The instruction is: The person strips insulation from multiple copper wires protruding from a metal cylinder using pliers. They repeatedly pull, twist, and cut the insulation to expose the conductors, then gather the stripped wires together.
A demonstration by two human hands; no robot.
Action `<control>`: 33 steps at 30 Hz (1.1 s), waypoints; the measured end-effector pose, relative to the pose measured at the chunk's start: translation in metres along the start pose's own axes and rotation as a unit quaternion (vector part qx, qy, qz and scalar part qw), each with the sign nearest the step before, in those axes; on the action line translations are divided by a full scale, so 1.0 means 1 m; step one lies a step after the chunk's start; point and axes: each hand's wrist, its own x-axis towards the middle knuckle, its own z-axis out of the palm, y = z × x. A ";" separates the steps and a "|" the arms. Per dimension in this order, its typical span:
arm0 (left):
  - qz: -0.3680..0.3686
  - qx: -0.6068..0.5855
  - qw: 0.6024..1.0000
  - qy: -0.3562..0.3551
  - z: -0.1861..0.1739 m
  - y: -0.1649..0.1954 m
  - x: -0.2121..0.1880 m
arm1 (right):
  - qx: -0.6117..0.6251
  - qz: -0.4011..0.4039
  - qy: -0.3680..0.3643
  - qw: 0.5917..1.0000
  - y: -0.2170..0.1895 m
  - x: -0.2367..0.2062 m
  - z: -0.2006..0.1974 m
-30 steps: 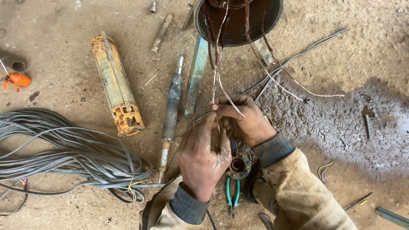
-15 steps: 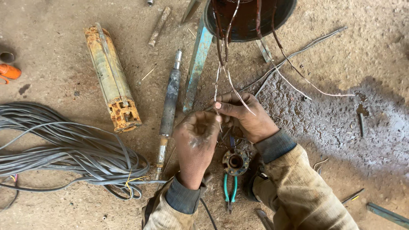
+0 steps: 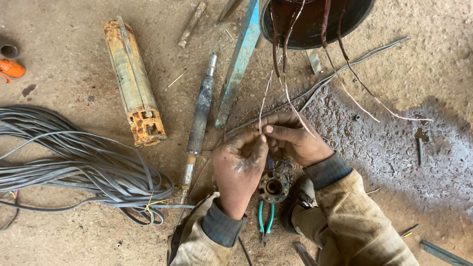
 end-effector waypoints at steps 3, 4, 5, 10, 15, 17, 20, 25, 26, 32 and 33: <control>-0.017 0.034 0.999 0.008 0.002 -0.002 0.000 | -0.018 -0.028 0.002 0.999 0.000 0.003 0.001; 0.002 -0.002 1.000 -0.005 0.003 -0.004 0.000 | -0.034 -0.031 0.004 0.999 0.000 0.004 0.001; 0.021 -0.039 0.999 -0.018 0.003 -0.006 0.000 | -0.050 -0.035 0.008 0.998 0.000 0.004 0.001; -0.086 -0.146 0.984 -0.064 0.003 -0.013 0.004 | -0.020 -0.046 -0.019 0.999 -0.003 -0.001 -0.001; -0.249 -0.292 0.918 -0.104 -0.004 -0.013 0.009 | -0.010 -0.055 0.024 0.998 -0.008 0.001 0.010; -0.246 -0.281 0.920 -0.122 -0.004 -0.013 0.011 | 0.045 -0.085 0.051 0.994 -0.011 0.005 0.017; -0.247 -0.288 0.915 -0.140 -0.002 -0.012 0.012 | -0.013 -0.101 0.080 0.992 -0.016 0.008 0.022; -0.282 -0.293 0.902 -0.146 0.000 -0.010 0.013 | 0.019 -0.100 0.076 0.992 -0.018 0.006 0.017; -0.301 -0.298 0.895 -0.141 0.000 -0.010 0.013 | 0.013 -0.109 0.078 0.991 -0.018 0.006 0.015; -0.298 -0.305 0.899 -0.099 0.012 -0.015 0.012 | -0.073 -0.100 0.093 0.988 -0.017 0.006 -0.002; -0.295 -0.300 0.903 -0.086 0.014 -0.017 0.011 | -0.084 -0.093 0.090 0.988 -0.018 0.006 -0.004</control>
